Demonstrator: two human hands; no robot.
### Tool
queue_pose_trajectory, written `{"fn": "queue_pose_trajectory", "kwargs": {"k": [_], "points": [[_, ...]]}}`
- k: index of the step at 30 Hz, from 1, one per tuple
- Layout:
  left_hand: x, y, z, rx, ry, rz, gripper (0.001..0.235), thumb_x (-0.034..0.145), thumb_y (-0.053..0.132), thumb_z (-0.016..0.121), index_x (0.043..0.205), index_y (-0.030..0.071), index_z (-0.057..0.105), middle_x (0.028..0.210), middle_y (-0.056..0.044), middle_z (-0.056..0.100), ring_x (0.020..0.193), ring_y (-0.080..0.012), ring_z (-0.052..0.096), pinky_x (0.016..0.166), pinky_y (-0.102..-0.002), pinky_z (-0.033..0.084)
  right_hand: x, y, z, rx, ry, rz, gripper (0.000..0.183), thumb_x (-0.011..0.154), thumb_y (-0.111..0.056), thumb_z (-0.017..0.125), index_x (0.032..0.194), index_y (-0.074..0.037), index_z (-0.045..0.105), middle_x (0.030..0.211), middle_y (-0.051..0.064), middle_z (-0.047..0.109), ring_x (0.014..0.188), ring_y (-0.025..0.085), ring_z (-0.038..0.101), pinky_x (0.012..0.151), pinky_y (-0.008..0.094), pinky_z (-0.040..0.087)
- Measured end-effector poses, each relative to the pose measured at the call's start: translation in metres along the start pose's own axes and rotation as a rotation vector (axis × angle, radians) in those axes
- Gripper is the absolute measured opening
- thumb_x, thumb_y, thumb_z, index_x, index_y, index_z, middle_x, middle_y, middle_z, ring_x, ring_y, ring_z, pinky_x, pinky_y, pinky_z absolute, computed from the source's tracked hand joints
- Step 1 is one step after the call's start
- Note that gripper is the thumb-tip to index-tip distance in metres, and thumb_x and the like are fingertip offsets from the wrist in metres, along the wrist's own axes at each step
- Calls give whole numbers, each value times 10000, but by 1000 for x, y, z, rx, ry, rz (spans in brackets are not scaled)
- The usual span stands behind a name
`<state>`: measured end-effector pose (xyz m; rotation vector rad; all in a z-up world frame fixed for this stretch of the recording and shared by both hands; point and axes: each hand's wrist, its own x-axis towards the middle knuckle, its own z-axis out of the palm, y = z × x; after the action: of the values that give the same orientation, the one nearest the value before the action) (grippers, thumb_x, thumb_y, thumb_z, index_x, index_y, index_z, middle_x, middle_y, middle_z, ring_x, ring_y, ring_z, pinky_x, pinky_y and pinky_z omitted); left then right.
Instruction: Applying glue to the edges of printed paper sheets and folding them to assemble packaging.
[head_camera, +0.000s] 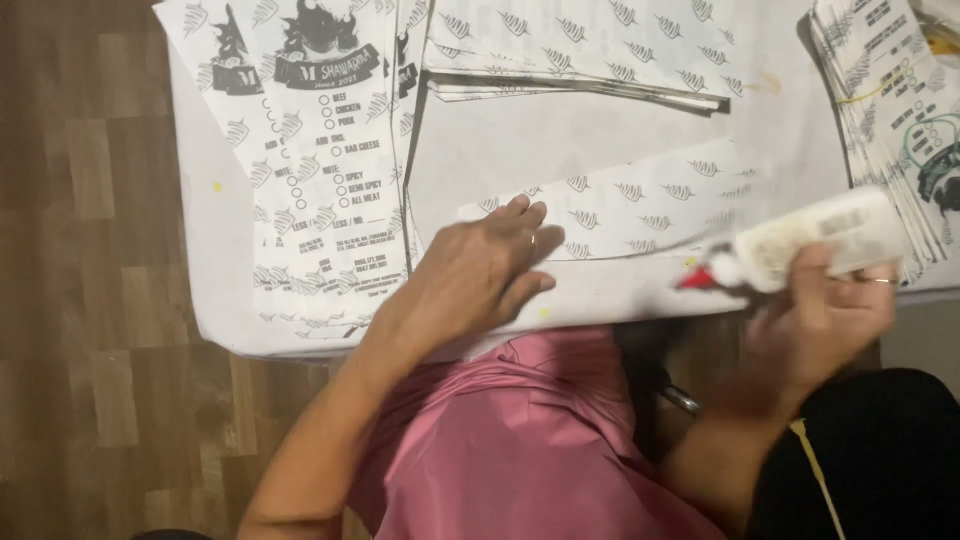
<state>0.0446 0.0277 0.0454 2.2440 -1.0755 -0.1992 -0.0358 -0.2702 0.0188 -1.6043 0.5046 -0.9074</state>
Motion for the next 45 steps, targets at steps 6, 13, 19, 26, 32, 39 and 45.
{"fn": "queue_pose_trajectory", "kwargs": {"k": [6,13,19,26,32,39,45], "points": [[-12,3,22,166,63,70,426,1009,277,609,1331,0,634,1443,-323,511,1396,-480,449,1172,-543,393,34,10,-57,-513,-240,-62,274,1132,24,724,1404,-1,704,1087,71,713,927,148,682,735,263,586],[-15,4,25,132,57,68,437,1037,249,569,1389,-8,598,1501,-353,455,1443,-495,400,1226,-548,322,-7,2,-7,-758,-253,-708,327,1043,128,702,1353,209,641,1321,335,480,1226,508,519,1089,585,461],[-15,1,34,110,60,70,428,1066,230,528,1411,-18,576,1545,-350,393,1476,-496,343,1247,-557,272,-68,-7,45,-810,-952,-648,902,879,-386,811,1578,-33,361,1680,172,275,1577,422,202,1248,731,131],[-15,3,34,185,224,136,380,1044,242,629,1292,-39,687,1434,-287,571,1369,-493,507,1175,-556,429,-46,-3,-8,-1122,-791,-642,760,1060,-572,293,1506,25,444,1568,256,492,1470,445,445,1172,750,226],[-15,2,39,186,285,150,351,1027,210,675,1255,-54,706,1402,-281,600,1348,-499,529,1167,-559,440,-37,-1,-15,-971,-591,-664,455,1113,-254,460,1319,99,659,1411,287,662,1407,540,524,1185,747,225],[-14,-4,56,171,347,42,271,997,318,668,1162,137,786,1317,-207,688,1334,-404,578,1165,-481,429,-22,8,-4,-644,-602,-652,198,955,-18,778,1153,-9,785,1219,204,749,1213,408,673,1079,508,527],[-12,-2,53,175,353,37,261,989,310,681,1150,139,794,1293,-201,702,1327,-395,587,1166,-480,428,-21,16,-6,-639,-561,-650,129,957,-35,802,1085,-21,801,1165,188,770,1167,367,706,1051,474,555]]}}
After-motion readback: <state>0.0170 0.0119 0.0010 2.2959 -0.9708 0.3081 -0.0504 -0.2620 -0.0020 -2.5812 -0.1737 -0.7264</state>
